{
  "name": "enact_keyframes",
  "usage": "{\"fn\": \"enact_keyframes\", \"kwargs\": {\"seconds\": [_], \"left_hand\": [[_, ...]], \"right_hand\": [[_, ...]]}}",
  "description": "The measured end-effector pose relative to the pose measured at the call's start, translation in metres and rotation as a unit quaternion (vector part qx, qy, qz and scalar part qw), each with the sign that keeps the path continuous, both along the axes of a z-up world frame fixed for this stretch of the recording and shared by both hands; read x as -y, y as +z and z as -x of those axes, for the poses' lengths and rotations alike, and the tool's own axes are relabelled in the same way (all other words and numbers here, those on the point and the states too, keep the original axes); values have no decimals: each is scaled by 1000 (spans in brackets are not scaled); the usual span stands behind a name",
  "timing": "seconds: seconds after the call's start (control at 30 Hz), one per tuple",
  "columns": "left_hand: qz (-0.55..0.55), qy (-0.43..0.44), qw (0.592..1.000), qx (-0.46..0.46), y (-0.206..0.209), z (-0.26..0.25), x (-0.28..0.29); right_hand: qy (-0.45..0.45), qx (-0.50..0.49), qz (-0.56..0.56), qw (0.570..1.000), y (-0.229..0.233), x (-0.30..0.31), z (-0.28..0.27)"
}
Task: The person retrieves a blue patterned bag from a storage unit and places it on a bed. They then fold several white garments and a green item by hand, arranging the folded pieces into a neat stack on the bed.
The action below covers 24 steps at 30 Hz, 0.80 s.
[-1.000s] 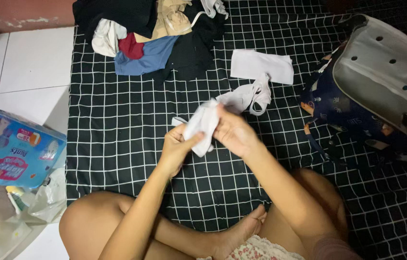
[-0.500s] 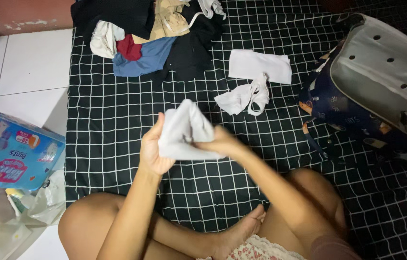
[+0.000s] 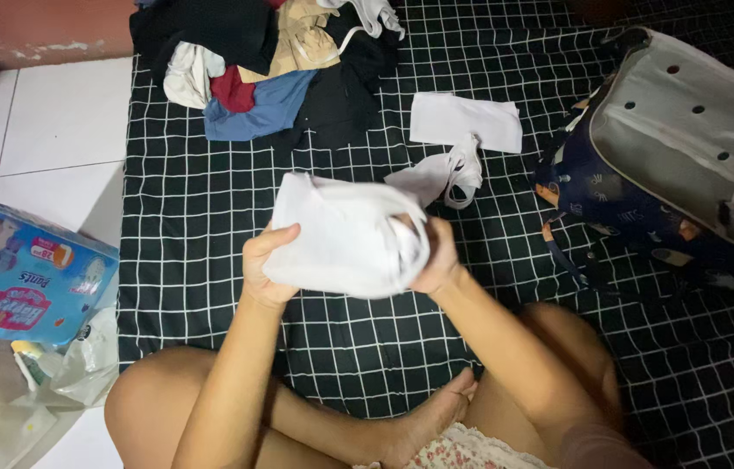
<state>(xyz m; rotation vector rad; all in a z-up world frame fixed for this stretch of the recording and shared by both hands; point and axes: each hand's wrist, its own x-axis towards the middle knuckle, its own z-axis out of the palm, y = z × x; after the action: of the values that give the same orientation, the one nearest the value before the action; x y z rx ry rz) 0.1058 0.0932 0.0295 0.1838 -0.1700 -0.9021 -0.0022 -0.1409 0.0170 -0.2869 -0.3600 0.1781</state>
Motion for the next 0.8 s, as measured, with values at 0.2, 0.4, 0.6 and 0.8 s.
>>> {"fn": "enact_keyframes", "kwargs": {"seconds": [0.2, 0.4, 0.6, 0.8], "left_hand": [[-40, -26, 995, 86, 36, 6, -7], [-213, 150, 951, 165, 51, 2, 12], [-453, 192, 786, 374, 31, -9, 17], [-583, -112, 661, 459, 0, 14, 25]], "right_hand": [[-39, -7, 53, 998, -35, 47, 9], [-220, -211, 431, 849, -19, 39, -25], [-291, -302, 427, 801, 9, 23, -29], [-163, -245, 388, 873, 29, -1, -19]]}}
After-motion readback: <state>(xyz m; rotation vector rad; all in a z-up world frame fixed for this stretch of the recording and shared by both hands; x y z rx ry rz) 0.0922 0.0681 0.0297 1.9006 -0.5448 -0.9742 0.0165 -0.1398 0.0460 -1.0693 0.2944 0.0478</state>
